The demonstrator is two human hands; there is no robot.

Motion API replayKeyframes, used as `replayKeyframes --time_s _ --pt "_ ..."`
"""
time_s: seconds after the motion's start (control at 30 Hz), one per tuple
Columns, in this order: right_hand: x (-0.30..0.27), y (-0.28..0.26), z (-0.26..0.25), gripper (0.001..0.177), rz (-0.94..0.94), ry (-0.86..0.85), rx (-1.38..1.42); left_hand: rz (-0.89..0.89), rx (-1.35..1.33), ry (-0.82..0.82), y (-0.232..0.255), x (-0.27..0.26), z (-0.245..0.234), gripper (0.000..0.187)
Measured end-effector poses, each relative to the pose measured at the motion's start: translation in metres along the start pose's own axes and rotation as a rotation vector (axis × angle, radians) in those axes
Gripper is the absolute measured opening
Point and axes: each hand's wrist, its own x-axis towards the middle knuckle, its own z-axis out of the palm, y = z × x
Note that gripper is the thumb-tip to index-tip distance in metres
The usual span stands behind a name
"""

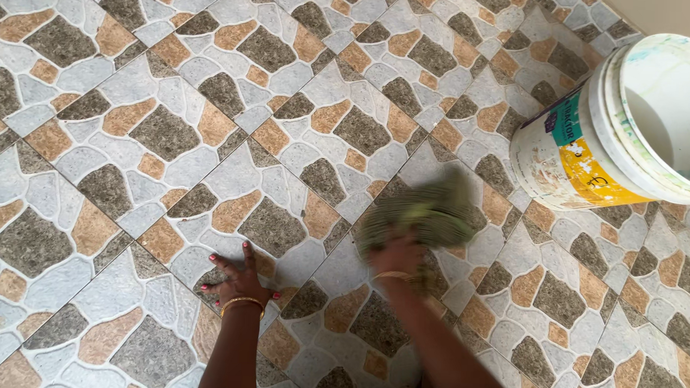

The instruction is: The person cleans the tiled floor by wiping it with a cloth.

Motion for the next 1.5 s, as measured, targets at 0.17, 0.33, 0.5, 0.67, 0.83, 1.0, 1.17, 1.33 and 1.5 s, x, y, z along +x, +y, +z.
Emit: replayKeyframes --time_s 0.17,0.33,0.5,0.67,0.83,1.0,1.17,1.33,1.5 --pt "-0.078 -0.074 -0.020 0.089 -0.723 -0.084 0.074 0.030 0.118 0.050 -0.001 0.001 0.004 0.146" --pt "-0.040 -0.083 -0.054 0.087 -0.903 -0.090 0.008 0.000 0.076 0.015 -0.002 0.006 0.003 0.145" --pt "0.023 -0.037 -0.067 0.081 -0.622 -0.098 0.142 0.031 0.029 -0.012 -0.005 0.002 -0.001 0.143" --pt "0.068 0.049 -0.052 0.085 -0.206 0.150 0.243 0.015 0.037 0.001 -0.002 -0.004 -0.003 0.142" --pt "0.049 0.121 -0.031 0.086 0.415 0.124 0.446 0.052 0.071 0.040 -0.004 -0.005 -0.001 0.143" --pt "0.022 0.097 0.011 0.085 0.635 0.202 0.492 0.082 0.051 0.047 -0.003 -0.008 -0.006 0.141" --pt "-0.009 0.013 0.032 0.094 0.396 0.096 0.264 -0.006 -0.095 -0.041 -0.001 -0.013 -0.011 0.138" --pt "-0.082 -0.069 0.042 0.080 -0.450 0.156 0.197 0.058 0.013 0.034 -0.004 0.002 0.005 0.140" --pt "-0.085 -0.102 0.002 0.084 -1.000 0.070 0.116 0.054 0.058 0.157 -0.003 0.019 0.019 0.122"
